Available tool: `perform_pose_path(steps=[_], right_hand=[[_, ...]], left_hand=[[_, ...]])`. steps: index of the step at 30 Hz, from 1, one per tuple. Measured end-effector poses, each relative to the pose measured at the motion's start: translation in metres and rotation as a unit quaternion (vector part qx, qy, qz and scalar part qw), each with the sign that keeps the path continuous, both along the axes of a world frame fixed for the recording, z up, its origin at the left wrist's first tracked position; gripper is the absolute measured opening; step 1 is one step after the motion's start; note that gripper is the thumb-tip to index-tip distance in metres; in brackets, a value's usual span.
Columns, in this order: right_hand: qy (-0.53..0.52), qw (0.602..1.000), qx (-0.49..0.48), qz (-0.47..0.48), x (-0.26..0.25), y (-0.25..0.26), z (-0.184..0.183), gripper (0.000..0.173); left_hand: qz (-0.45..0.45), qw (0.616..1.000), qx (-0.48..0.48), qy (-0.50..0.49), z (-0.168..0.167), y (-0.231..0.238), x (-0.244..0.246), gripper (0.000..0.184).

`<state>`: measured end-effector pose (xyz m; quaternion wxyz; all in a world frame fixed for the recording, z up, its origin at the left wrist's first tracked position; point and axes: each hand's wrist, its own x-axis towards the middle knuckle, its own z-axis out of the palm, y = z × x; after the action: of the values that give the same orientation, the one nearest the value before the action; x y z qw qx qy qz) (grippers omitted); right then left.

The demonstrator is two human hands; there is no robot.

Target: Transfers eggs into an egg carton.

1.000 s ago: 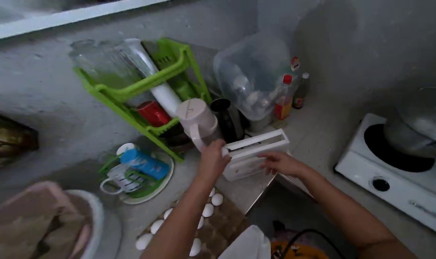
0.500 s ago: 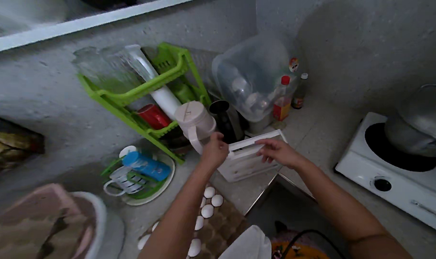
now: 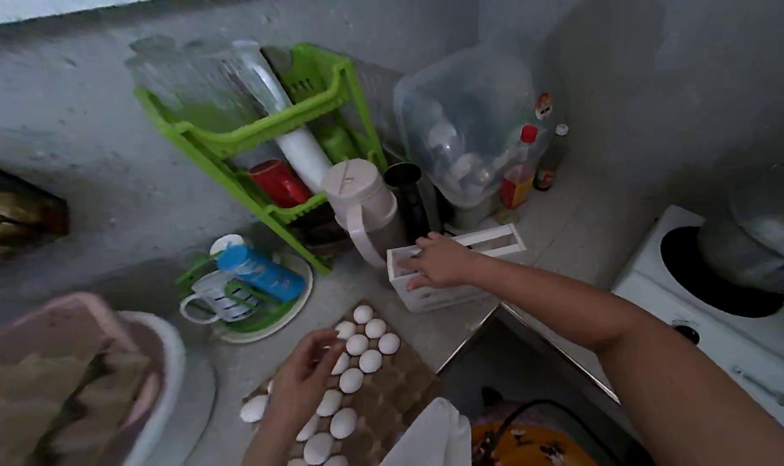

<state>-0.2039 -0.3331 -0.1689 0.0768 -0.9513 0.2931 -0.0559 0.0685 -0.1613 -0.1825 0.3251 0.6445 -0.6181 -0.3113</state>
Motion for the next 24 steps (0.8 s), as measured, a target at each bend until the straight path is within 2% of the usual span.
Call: perform_pose_path(steps=[2,5,7,10,14,18,24], right_hand=[[-0.007,1.000,-0.016,-0.017,-0.019,0.004,-0.004,0.053],[-0.087,0.991,-0.050,-0.086,-0.046,0.003,-0.001,0.045],[-0.118,0.985,-0.018,-0.124,-0.057,0.002,0.012,0.044],[-0.153,0.984,0.028,-0.091,-0.060,-0.004,0.012,0.040],[-0.046,0.987,0.148,-0.045,-0.046,-0.008,0.005,0.045],[-0.030,0.988,0.146,-0.025,-0.024,-0.011,0.001,0.048],[0.109,0.983,0.135,-0.061,-0.003,-0.007,0.024,0.061]], left_hand=[[0.028,1.000,-0.005,0.005,-0.009,0.022,0.012,0.034],[0.063,0.997,-0.022,0.025,-0.018,0.042,0.026,0.035],[0.080,0.996,-0.013,0.035,-0.021,0.051,0.032,0.036],[0.089,0.996,0.006,0.031,-0.031,0.054,0.035,0.037],[0.070,0.996,0.040,0.037,-0.040,0.051,0.027,0.036],[0.047,0.997,0.051,0.032,-0.047,0.044,0.015,0.035],[0.035,0.997,0.062,0.036,-0.043,0.040,0.003,0.034]])
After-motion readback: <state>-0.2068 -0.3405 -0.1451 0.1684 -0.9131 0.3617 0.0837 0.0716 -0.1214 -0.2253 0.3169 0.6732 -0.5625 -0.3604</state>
